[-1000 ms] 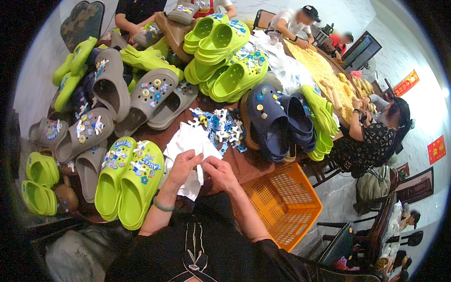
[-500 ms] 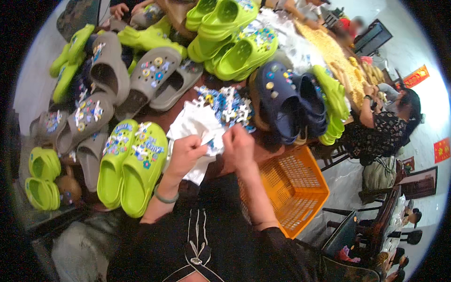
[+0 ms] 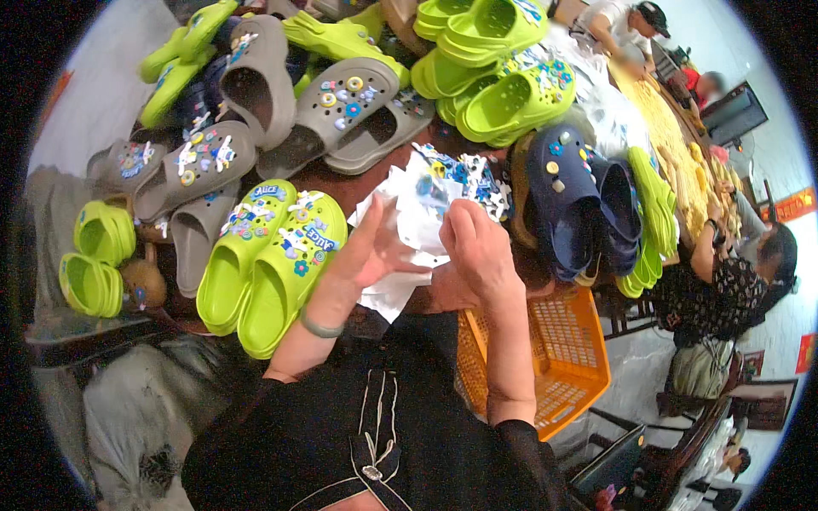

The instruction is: The person removes decorative charms from plastic packaging and inserts them into the holes of clog sandals by hand.

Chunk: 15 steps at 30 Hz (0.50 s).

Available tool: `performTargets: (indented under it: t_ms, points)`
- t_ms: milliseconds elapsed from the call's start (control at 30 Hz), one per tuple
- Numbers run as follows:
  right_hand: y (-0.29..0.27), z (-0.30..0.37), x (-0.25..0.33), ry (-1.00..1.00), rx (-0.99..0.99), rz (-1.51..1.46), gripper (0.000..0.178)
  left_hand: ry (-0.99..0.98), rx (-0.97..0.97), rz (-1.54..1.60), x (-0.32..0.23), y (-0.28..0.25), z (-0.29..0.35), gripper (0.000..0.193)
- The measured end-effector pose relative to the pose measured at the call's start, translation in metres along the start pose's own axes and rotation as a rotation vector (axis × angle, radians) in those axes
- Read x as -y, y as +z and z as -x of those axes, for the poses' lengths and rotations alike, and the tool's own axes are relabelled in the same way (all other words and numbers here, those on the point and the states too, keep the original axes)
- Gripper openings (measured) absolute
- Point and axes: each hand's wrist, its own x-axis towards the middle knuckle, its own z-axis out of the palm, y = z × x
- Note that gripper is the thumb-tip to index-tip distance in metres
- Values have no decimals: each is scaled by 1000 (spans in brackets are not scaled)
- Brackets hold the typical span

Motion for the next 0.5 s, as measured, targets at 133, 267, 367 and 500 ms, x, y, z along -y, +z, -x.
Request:
performTargets:
  t_ms: [133, 267, 367, 500]
  points:
    - [-7, 6, -9, -235, 79, -25, 21, -83, 349, 557, 7, -3, -23, 83]
    - [1, 26, -27, -199, -68, -23, 23, 85, 219, 539, 3, 12, -42, 49]
    - [18, 32, -38, 195, -323, -122, 9, 179, 86, 311, 0, 19, -66, 61]
    - [60, 54, -66, 822, -455, -773, 16, 343, 11, -46, -3, 31, -114, 64]
